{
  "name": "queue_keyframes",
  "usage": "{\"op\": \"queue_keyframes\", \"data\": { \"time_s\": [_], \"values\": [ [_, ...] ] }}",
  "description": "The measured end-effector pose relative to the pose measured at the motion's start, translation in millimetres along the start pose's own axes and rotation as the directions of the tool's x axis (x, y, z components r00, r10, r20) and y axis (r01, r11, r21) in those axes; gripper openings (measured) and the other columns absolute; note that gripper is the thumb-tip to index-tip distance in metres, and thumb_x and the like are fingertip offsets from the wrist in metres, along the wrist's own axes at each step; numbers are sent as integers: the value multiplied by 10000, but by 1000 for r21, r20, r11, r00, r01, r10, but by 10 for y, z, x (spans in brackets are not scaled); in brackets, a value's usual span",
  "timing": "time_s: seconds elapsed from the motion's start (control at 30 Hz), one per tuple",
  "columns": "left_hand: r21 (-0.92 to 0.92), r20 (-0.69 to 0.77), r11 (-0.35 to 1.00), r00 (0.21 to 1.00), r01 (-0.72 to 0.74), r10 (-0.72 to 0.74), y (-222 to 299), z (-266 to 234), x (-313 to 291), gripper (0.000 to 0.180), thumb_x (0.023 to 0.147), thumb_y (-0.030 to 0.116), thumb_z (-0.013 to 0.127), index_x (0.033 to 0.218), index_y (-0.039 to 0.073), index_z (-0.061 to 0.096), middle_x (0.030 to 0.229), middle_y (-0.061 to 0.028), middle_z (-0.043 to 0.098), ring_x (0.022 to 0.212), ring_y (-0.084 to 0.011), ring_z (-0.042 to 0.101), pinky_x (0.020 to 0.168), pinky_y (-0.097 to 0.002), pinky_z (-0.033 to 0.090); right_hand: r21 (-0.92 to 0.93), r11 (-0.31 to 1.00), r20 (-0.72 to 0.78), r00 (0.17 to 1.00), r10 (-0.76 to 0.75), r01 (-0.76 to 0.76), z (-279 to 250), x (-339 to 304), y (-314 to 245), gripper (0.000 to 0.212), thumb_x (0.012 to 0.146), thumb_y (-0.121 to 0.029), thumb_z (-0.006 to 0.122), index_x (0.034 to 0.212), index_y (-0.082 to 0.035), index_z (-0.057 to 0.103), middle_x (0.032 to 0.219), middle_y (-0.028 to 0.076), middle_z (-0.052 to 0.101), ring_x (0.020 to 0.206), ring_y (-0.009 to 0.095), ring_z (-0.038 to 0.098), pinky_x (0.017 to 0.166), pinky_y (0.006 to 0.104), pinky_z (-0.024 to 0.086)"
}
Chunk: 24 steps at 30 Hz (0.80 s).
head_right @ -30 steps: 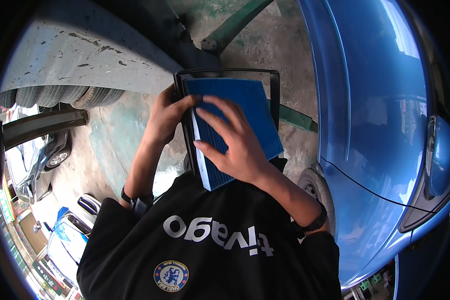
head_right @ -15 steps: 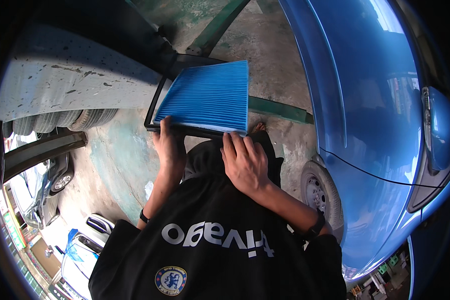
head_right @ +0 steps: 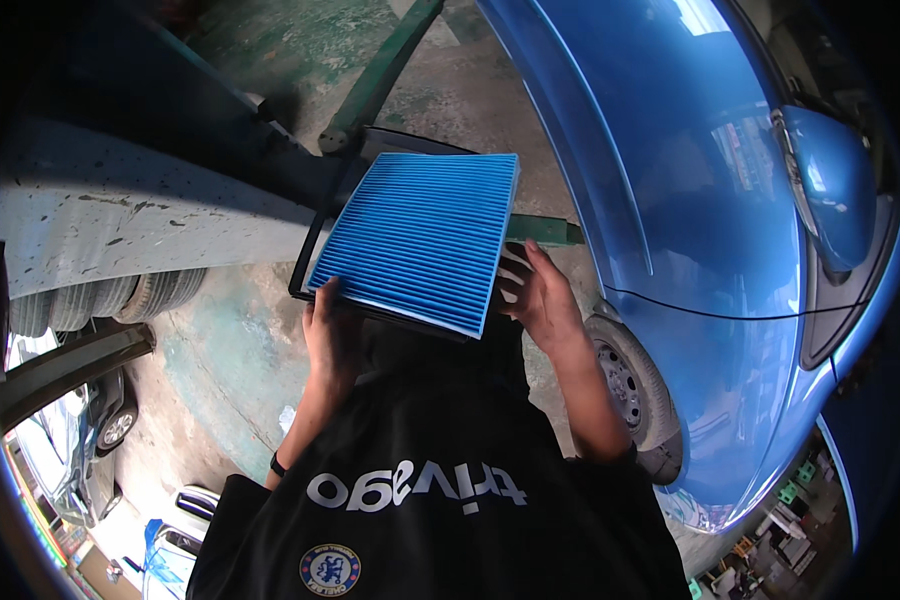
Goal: The person holds a blue rectangular air filter and repeatedly turns it over, pressing along the edges and inspecting both sides. The filter is handled with both hands throughout the clip, with no tools used.
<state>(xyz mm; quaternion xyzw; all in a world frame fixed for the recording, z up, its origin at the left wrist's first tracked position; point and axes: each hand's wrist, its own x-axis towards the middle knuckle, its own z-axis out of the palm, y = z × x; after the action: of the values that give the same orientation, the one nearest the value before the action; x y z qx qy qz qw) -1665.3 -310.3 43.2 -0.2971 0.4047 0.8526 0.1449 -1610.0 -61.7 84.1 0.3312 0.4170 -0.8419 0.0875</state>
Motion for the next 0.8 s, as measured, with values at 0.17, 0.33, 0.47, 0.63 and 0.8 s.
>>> {"op": "queue_keyframes", "data": {
  "time_s": [0.17,0.33,0.47,0.63,0.8],
  "values": [
    [68,172,979,964,192,-201,-91,161,-20,397,943,269,569,1229,-3,530,1137,-112,616,1018,-227,600,903,-355,482,-134,970,-224,948,-227,201,100,-37,190,495,904,-331,632,1261,-12,508,1134,96,579,1017,182,584,864,316,464],
    [13,183,899,883,438,-433,-134,267,73,412,972,296,513,1270,11,509,1265,-106,575,1131,-226,550,1026,-395,398,-182,919,-225,895,-384,349,86,158,328,625,942,-335,577,1399,45,384,1270,161,530,1154,213,524,966,331,422],
    [53,286,912,869,406,-404,-160,306,109,445,972,334,523,1284,18,497,1286,-97,562,1148,-226,535,1041,-404,384,-242,903,-209,890,-406,355,-62,162,311,649,944,-296,577,1446,38,339,1324,150,524,1177,205,525,997,321,400],
    [55,396,885,804,463,-444,-175,355,11,538,920,374,627,1317,46,471,1277,-114,552,1148,-261,532,1015,-408,417,-72,868,-63,867,-495,491,-170,45,411,694,898,-203,607,1481,-7,284,1328,119,502,1229,221,481,1033,359,380],
    [44,387,929,851,368,-355,-145,339,-10,554,874,256,710,1303,1,468,1208,-115,564,1112,-256,545,978,-413,449,-20,793,64,792,-607,609,-309,-88,289,713,776,-120,671,1412,-69,352,1247,87,526,1173,210,501,998,377,403]
  ]
}}
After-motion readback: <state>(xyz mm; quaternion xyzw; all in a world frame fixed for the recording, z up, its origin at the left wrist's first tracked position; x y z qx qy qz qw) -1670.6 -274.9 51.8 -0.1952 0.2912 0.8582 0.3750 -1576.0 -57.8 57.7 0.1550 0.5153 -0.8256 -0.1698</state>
